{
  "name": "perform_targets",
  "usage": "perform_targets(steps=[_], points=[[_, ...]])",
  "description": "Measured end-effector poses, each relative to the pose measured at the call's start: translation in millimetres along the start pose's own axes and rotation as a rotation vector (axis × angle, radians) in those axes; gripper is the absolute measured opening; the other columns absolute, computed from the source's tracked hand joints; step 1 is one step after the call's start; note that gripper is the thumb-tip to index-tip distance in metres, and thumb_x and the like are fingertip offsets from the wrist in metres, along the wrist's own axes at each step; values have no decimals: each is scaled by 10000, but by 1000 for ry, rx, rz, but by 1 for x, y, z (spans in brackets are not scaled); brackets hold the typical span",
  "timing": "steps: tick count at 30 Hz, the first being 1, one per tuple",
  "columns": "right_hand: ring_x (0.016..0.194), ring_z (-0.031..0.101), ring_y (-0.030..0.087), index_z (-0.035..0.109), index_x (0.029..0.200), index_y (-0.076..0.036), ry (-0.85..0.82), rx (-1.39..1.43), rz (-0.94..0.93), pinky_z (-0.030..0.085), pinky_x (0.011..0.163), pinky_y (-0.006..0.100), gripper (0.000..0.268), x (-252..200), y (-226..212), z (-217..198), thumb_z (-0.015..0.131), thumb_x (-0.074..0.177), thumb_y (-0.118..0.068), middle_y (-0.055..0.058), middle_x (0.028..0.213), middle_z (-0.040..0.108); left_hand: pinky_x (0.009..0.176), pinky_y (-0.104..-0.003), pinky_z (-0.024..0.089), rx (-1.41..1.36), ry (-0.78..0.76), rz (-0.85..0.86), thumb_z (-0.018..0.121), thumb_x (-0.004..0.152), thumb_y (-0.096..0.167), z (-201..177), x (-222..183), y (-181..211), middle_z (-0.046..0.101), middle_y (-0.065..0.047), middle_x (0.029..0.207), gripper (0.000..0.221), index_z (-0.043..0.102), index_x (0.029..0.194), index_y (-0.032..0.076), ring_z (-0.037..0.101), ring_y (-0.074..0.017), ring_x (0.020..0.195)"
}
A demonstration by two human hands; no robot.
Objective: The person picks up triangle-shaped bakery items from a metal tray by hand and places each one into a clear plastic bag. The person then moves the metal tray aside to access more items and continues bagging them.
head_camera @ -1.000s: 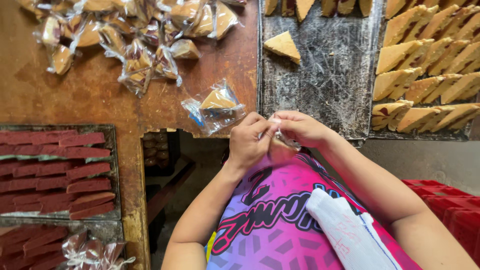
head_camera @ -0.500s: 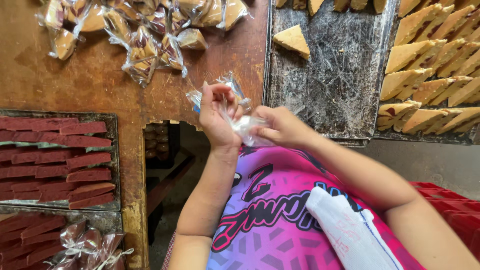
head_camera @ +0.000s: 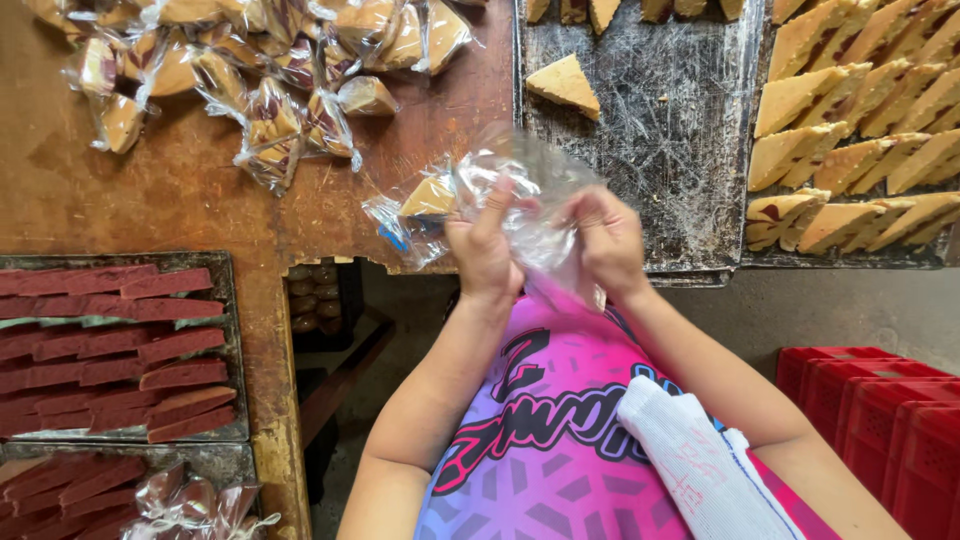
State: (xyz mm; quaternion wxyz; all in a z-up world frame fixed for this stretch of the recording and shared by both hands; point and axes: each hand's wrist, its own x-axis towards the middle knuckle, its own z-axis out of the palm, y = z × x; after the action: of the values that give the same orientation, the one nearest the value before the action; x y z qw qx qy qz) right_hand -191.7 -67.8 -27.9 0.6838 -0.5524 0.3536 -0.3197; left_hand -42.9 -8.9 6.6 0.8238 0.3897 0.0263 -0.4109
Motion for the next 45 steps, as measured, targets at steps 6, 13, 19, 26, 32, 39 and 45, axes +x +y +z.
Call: perform_targets(steps=[6,13,19,26,32,39,45], points=[[911,616,69,658,1178,-73,-97,-115,178,511,817,231,247,7,-64,-34,651,1011,-254,-24,976,675,665,-223,467,144,-156,176,807,988,6,-33,11,12,663,-25,877,268,593,889,132,576,-79,740],[857,656,82,708,1051,-17,-300,-43,212,542,799,246,302,7,-41,-23,638,1068,-311,-3,922,728,719,-206,516,684,-372,390,758,844,109,13,-25,12,610,49,872,285,546,1025,49,605,-60,779],[814,577,44,754,1023,-27,66,-335,-50,471,718,209,255,16,-25,-45,673,1070,-265,-21,903,690,630,-197,375,452,-363,207,766,1007,72,-29,4,20,560,-8,782,241,612,828,20,449,-86,650],[713,599,11,767,1031,-24,-157,-551,66,491,615,211,212,18,-71,-51,720,988,-226,-22,795,735,741,-271,558,501,-610,-165,759,879,153,-24,28,50,698,-8,1121,309,474,762,140,685,-113,826],[640,540,15,763,983,-44,-280,-603,55,462,565,237,212,21,-56,-42,683,1003,-240,-21,688,687,895,-290,491,835,-898,61,726,894,101,5,9,31,696,-81,1071,128,667,978,24,624,-130,996],[608,464,24,788,909,-73,-186,-572,215,392,534,254,258,22,-50,-62,689,1012,-289,-17,641,612,619,-286,443,225,-507,-288,816,947,77,-29,29,44,664,-43,914,271,568,856,138,554,-126,672],[601,606,51,811,969,-105,-472,-794,126,497,584,265,201,36,-81,-50,729,910,-279,30,691,731,688,-305,521,1206,-868,-170,810,862,203,-12,14,21,719,-83,846,272,688,1075,86,632,-117,745]])
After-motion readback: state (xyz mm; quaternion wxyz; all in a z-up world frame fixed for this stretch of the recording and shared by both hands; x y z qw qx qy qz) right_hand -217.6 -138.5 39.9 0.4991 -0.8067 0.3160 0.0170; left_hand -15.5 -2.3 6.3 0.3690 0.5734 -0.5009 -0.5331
